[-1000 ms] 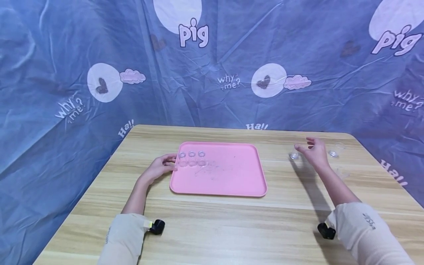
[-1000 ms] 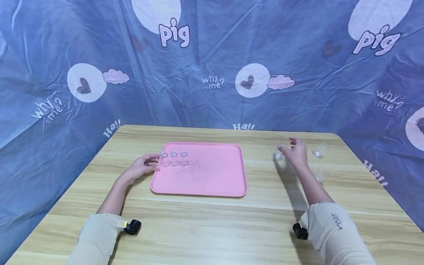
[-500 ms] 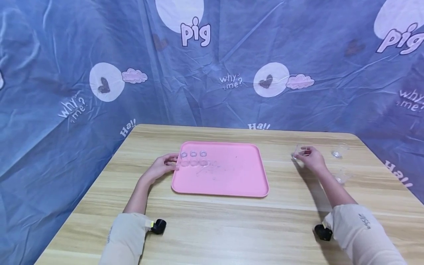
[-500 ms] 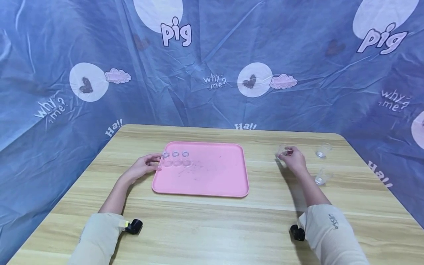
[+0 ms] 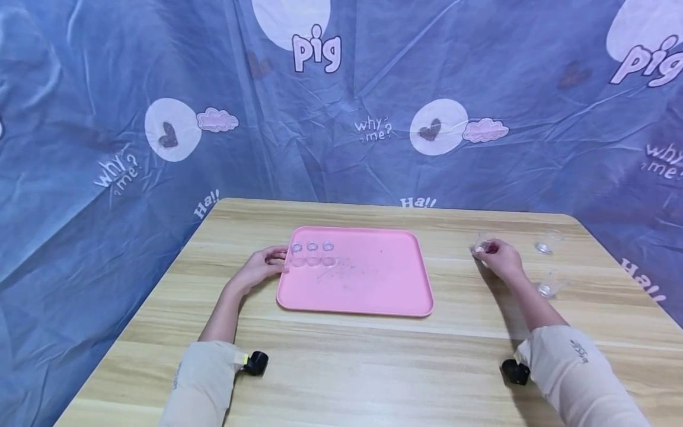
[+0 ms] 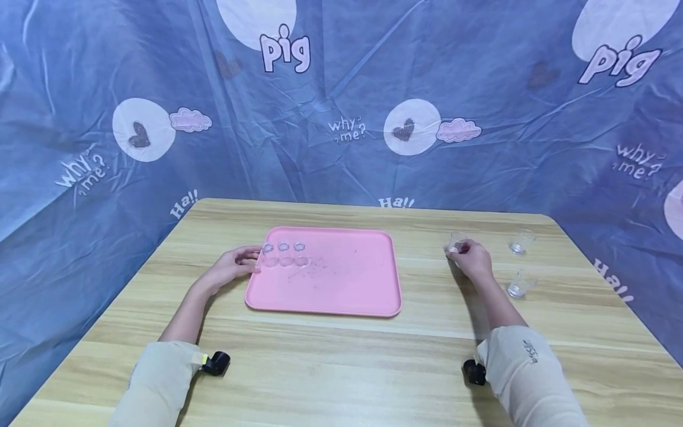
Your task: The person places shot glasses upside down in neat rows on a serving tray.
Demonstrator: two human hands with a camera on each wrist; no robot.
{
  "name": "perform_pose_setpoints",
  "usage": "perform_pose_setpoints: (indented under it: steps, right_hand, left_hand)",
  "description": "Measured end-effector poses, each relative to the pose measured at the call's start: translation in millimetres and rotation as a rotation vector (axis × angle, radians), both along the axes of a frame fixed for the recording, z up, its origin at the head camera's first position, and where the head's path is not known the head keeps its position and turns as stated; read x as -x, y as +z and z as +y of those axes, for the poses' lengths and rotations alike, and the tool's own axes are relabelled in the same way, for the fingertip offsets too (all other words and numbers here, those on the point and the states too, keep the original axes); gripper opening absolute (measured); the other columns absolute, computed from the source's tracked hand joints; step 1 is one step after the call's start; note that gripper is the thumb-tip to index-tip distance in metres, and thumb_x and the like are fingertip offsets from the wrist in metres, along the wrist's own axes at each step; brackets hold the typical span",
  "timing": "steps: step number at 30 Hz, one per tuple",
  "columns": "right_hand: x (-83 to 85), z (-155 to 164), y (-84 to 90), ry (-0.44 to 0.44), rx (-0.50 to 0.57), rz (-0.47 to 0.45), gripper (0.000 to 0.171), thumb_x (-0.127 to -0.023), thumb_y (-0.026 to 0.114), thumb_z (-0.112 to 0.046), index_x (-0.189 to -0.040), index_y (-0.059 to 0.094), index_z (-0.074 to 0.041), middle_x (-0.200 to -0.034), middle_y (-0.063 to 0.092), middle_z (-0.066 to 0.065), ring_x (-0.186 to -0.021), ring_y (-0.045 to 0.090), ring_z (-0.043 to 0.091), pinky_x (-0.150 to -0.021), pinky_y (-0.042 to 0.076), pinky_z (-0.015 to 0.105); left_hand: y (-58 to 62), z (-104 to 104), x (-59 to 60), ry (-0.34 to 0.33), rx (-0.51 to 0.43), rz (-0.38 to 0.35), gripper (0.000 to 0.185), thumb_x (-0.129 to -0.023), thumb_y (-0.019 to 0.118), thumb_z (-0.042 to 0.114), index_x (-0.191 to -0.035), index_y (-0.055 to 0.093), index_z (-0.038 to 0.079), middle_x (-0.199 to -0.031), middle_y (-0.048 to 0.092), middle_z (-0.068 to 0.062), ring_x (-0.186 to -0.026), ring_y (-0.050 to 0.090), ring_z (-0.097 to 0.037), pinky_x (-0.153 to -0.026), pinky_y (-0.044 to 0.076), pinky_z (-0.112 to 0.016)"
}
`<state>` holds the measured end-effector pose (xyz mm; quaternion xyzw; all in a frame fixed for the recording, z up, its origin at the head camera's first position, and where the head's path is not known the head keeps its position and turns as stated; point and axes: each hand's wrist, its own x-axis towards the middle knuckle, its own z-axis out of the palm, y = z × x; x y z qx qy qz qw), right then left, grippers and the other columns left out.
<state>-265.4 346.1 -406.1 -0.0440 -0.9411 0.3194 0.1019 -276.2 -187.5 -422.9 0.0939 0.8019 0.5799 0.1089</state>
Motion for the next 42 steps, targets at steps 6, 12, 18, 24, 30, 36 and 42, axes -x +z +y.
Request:
perform_pose_setpoints:
  steps: [6,12,18,24,30,36,42]
  right_hand:
    - [1.5,0.5,-1.9,-0.003,-0.016,-0.005,0.035,-0.083,0.063,-0.015,-0.103,0.053,0.012,-0.083,0.056,0.023,-0.080,0.051,0.036,-0.069,0.041,0.040]
    - [1.7,0.3,-1.0,0.021,-0.041,0.002,0.037,-0.082,0.065,-0.015,-0.103,0.053,0.012,-0.081,0.057,0.022,-0.078,0.052,0.037,-0.069,0.042,0.044]
    - [0.0,-7.0,6.4,0.061,-0.036,0.014,0.033,-0.083,0.066,-0.016,-0.099,0.056,0.011,-0.082,0.059,0.020,-0.076,0.053,0.032,-0.066,0.042,0.037]
    - [-0.3,-19.2,12.5,0.082,-0.029,0.041,0.030,-0.082,0.065,-0.013,-0.099,0.057,0.011,-0.081,0.060,0.019,-0.074,0.054,0.030,-0.065,0.043,0.035]
    - [0.1,-36.7,19.8,0.107,-0.011,0.065,0.027,-0.081,0.066,-0.012,-0.096,0.060,0.009,-0.078,0.060,0.014,-0.070,0.052,0.022,-0.064,0.043,0.033]
    - [0.5,-57.3,29.5,0.146,-0.016,0.070,0.029,-0.080,0.067,-0.012,-0.098,0.059,0.010,-0.079,0.060,0.018,-0.072,0.054,0.027,-0.064,0.044,0.033]
    - [2.9,-75.6,34.1,0.178,-0.022,0.071,0.030,-0.079,0.069,-0.013,-0.098,0.059,0.008,-0.079,0.060,0.016,-0.072,0.054,0.026,-0.062,0.043,0.031]
  left_hand:
    - [0.0,0.0,-2.2,-0.001,0.005,0.028,0.057,-0.082,0.064,0.000,-0.133,0.040,-0.006,-0.118,0.051,-0.023,-0.096,0.053,-0.024,-0.078,0.049,-0.025]
    - [-1.7,0.2,-2.1,-0.001,0.007,0.039,0.056,-0.082,0.064,0.001,-0.133,0.041,-0.007,-0.117,0.051,-0.023,-0.098,0.053,-0.027,-0.078,0.048,-0.025]
    - [-1.2,0.5,-2.3,0.004,0.009,0.034,0.055,-0.082,0.064,0.001,-0.133,0.042,-0.006,-0.117,0.051,-0.022,-0.097,0.053,-0.026,-0.078,0.048,-0.025]
    - [14.4,4.6,-11.5,-0.009,0.000,0.014,0.055,-0.083,0.062,-0.002,-0.132,0.040,-0.009,-0.118,0.049,-0.026,-0.099,0.052,-0.030,-0.081,0.048,-0.032]
    - [0.8,0.4,-2.7,-0.002,0.001,0.020,0.056,-0.083,0.064,0.000,-0.133,0.041,-0.007,-0.118,0.050,-0.024,-0.097,0.053,-0.027,-0.078,0.048,-0.028]
    - [-1.1,0.1,-2.7,-0.002,0.002,0.043,0.055,-0.082,0.064,0.001,-0.132,0.043,-0.006,-0.116,0.051,-0.022,-0.094,0.054,-0.024,-0.077,0.049,-0.026]
    - [-1.2,0.1,-3.0,0.000,-0.007,0.041,0.055,-0.081,0.063,0.000,-0.132,0.043,-0.006,-0.116,0.052,-0.022,-0.092,0.054,-0.022,-0.076,0.049,-0.026]
